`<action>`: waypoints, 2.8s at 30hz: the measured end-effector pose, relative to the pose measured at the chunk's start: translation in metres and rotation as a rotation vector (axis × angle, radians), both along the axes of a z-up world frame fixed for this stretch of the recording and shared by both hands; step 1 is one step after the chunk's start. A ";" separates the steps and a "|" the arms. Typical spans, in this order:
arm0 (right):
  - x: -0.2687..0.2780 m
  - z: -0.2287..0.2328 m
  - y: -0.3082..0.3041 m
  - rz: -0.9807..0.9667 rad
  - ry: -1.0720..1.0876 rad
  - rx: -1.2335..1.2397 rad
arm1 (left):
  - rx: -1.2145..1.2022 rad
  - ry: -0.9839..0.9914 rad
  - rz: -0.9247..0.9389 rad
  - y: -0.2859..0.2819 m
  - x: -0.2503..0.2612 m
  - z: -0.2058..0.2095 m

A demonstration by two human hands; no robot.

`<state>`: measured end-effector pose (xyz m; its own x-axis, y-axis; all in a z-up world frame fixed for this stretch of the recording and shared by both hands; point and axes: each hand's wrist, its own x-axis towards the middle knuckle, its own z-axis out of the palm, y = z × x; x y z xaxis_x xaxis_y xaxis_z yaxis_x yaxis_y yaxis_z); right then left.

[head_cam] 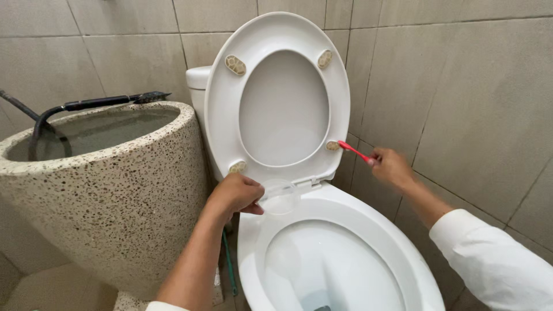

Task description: The person scrubs the toilet seat and lid with a red toothbrush, repeatedly dipping the brush into a small plastic cup of water. They clean the underside of the lid, the hinges, and the rim of the seat, then lower the seat and continue scrubbing the rim and underside of the seat.

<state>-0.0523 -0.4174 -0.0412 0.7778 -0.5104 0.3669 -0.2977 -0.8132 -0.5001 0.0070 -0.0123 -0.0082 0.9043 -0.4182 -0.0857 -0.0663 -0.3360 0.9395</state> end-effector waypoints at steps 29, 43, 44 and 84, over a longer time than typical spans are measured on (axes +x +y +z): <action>-0.027 0.027 0.061 0.259 -0.104 -0.776 | 0.063 -0.010 -0.051 -0.010 -0.007 0.006; -0.028 -0.005 0.055 0.200 -0.134 -0.172 | 0.068 -0.044 -0.050 -0.023 -0.018 0.011; -0.031 -0.006 0.052 0.185 -0.126 -0.191 | 0.090 -0.063 -0.060 -0.022 -0.021 0.012; -0.025 0.002 0.025 0.293 -0.215 -0.306 | 0.239 -0.054 -0.032 -0.034 -0.033 0.006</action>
